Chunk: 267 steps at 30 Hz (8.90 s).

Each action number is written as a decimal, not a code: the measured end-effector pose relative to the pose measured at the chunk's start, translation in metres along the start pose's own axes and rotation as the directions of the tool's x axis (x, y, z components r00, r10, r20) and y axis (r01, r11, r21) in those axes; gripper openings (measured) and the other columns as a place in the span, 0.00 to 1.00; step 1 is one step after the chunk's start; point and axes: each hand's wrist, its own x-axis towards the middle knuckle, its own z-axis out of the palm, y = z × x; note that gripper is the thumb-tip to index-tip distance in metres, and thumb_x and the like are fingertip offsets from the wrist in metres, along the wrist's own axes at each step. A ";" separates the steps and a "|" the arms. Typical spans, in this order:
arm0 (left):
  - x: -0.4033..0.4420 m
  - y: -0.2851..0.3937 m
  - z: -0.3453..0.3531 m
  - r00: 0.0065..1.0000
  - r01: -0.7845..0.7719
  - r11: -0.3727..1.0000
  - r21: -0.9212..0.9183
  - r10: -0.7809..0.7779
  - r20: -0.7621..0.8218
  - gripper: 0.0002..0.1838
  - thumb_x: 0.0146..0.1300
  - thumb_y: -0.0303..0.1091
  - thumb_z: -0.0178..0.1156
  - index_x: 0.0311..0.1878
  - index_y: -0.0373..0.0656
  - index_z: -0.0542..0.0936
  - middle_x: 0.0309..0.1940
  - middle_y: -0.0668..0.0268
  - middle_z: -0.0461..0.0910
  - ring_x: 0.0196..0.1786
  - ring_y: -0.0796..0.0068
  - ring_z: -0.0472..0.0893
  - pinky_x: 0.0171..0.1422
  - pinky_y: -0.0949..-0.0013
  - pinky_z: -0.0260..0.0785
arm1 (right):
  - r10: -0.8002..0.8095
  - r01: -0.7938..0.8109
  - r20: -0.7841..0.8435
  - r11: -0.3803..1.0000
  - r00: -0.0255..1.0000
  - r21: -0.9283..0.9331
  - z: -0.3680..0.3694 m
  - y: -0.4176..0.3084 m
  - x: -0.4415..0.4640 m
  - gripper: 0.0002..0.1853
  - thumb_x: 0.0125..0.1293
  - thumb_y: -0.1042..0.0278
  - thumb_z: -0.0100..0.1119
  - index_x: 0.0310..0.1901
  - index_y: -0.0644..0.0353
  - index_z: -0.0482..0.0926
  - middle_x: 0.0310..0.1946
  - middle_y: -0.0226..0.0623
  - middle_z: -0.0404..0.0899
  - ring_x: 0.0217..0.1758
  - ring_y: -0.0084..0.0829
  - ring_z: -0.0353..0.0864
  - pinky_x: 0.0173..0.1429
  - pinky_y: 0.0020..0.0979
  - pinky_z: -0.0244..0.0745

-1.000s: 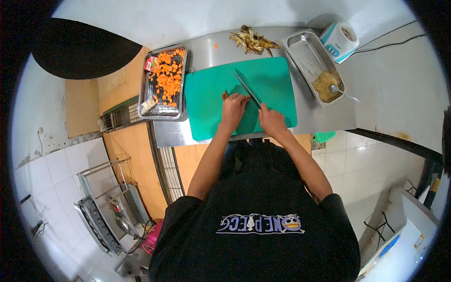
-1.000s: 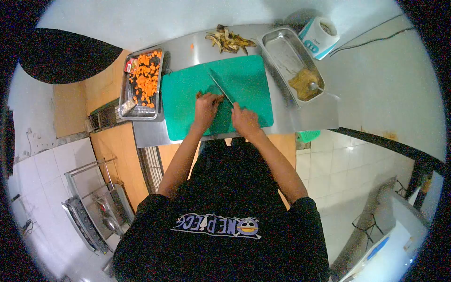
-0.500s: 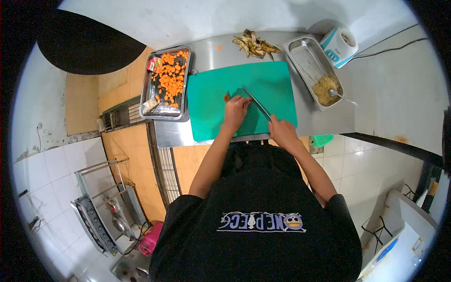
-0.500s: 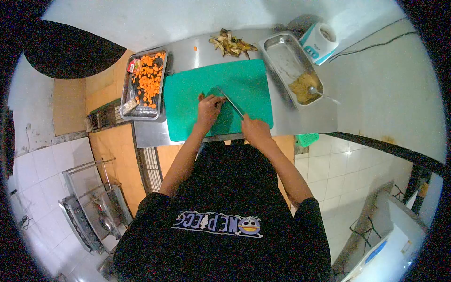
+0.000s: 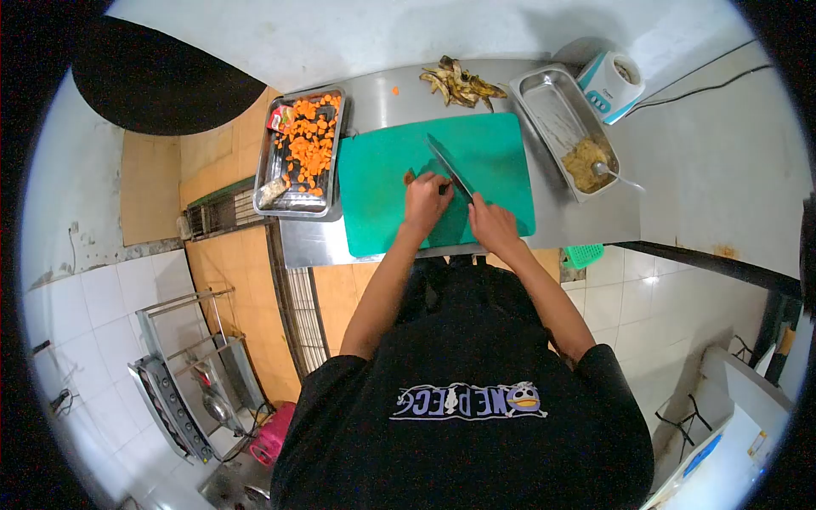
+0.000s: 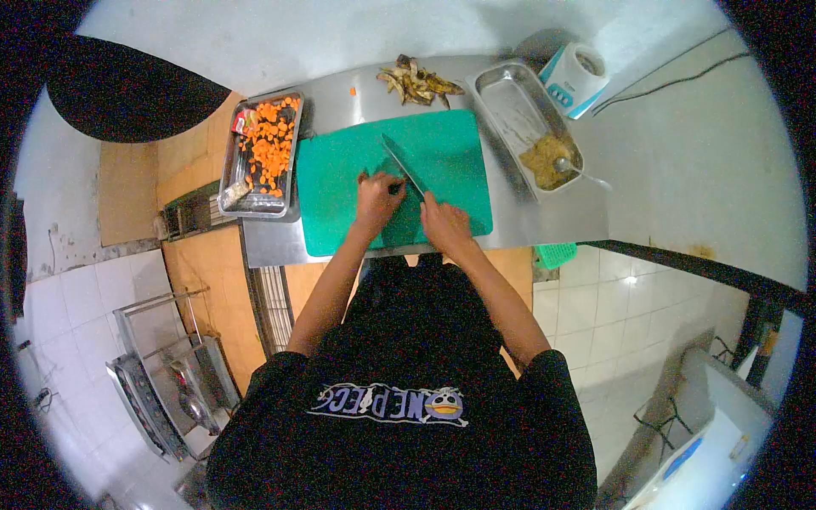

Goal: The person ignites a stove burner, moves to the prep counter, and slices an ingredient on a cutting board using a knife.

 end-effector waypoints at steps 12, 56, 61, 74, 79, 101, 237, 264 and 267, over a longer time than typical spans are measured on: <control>0.001 -0.004 0.005 1.000 0.022 0.999 -0.040 -0.022 -0.005 0.06 0.51 0.29 0.72 0.33 0.40 0.87 0.30 0.56 0.83 0.34 0.54 0.84 0.43 0.54 0.76 | -0.016 0.016 -0.019 1.000 1.000 -0.006 -0.002 -0.001 0.001 0.15 0.77 0.55 0.46 0.50 0.58 0.71 0.26 0.57 0.82 0.30 0.62 0.83 0.35 0.61 0.77; 0.001 0.001 0.004 0.996 0.087 0.994 -0.061 -0.087 0.000 0.06 0.54 0.33 0.71 0.34 0.43 0.88 0.30 0.59 0.85 0.38 0.58 0.85 0.59 0.47 0.67 | -0.014 0.015 -0.110 1.000 0.994 0.005 0.010 0.002 -0.009 0.15 0.77 0.55 0.48 0.53 0.58 0.71 0.26 0.56 0.82 0.29 0.60 0.84 0.33 0.59 0.79; 0.002 0.001 0.001 1.000 0.028 0.999 0.020 -0.027 -0.009 0.06 0.52 0.31 0.72 0.33 0.43 0.87 0.31 0.59 0.85 0.35 0.57 0.85 0.53 0.50 0.71 | 0.004 -0.003 -0.081 1.000 0.997 0.018 0.011 0.000 -0.003 0.15 0.77 0.55 0.48 0.51 0.58 0.71 0.26 0.56 0.82 0.29 0.60 0.84 0.33 0.59 0.78; 0.001 -0.007 0.007 0.999 0.037 0.999 -0.015 -0.037 -0.018 0.06 0.51 0.33 0.73 0.32 0.44 0.86 0.30 0.60 0.83 0.33 0.56 0.83 0.52 0.51 0.71 | 0.026 -0.027 -0.009 1.000 1.000 -0.013 0.007 -0.003 0.002 0.13 0.77 0.58 0.47 0.48 0.61 0.71 0.27 0.57 0.82 0.33 0.62 0.83 0.38 0.59 0.77; -0.003 -0.014 0.018 0.998 0.031 0.999 -0.020 -0.032 -0.053 0.05 0.52 0.33 0.73 0.31 0.46 0.86 0.30 0.63 0.83 0.34 0.58 0.83 0.58 0.49 0.65 | 0.025 -0.025 0.027 1.000 0.999 -0.011 0.002 -0.002 -0.004 0.14 0.76 0.57 0.48 0.48 0.61 0.72 0.28 0.57 0.83 0.32 0.60 0.84 0.37 0.59 0.78; -0.004 -0.001 0.004 1.000 0.014 1.000 0.019 -0.013 -0.012 0.07 0.57 0.31 0.70 0.37 0.40 0.87 0.34 0.56 0.84 0.34 0.53 0.84 0.42 0.55 0.76 | 0.020 -0.019 -0.012 0.996 1.000 0.085 0.001 0.004 -0.014 0.14 0.77 0.55 0.47 0.51 0.57 0.72 0.27 0.56 0.82 0.31 0.60 0.83 0.37 0.61 0.77; 0.022 0.000 -0.013 0.968 0.113 0.992 0.053 -0.122 0.219 0.07 0.56 0.34 0.71 0.36 0.44 0.89 0.29 0.52 0.86 0.32 0.50 0.85 0.41 0.52 0.78 | -0.072 0.066 -0.073 0.994 0.995 -0.082 0.005 0.004 0.002 0.11 0.74 0.59 0.52 0.46 0.59 0.72 0.24 0.50 0.81 0.28 0.56 0.84 0.32 0.57 0.77; 0.009 -0.009 -0.003 0.973 0.076 0.995 0.057 -0.086 0.212 0.05 0.60 0.33 0.65 0.36 0.49 0.89 0.32 0.56 0.85 0.40 0.52 0.84 0.59 0.42 0.68 | -0.060 0.054 -0.060 0.993 0.996 -0.102 0.016 0.001 0.001 0.12 0.75 0.59 0.51 0.51 0.56 0.71 0.24 0.49 0.82 0.29 0.55 0.84 0.35 0.58 0.76; 0.012 -0.008 -0.002 0.981 0.037 0.996 0.083 -0.052 0.186 0.06 0.58 0.32 0.67 0.37 0.44 0.89 0.35 0.54 0.87 0.37 0.50 0.85 0.52 0.46 0.73 | -0.063 0.055 -0.071 0.992 0.995 -0.115 0.016 0.001 0.005 0.11 0.74 0.60 0.52 0.50 0.56 0.70 0.23 0.47 0.82 0.27 0.54 0.84 0.32 0.57 0.76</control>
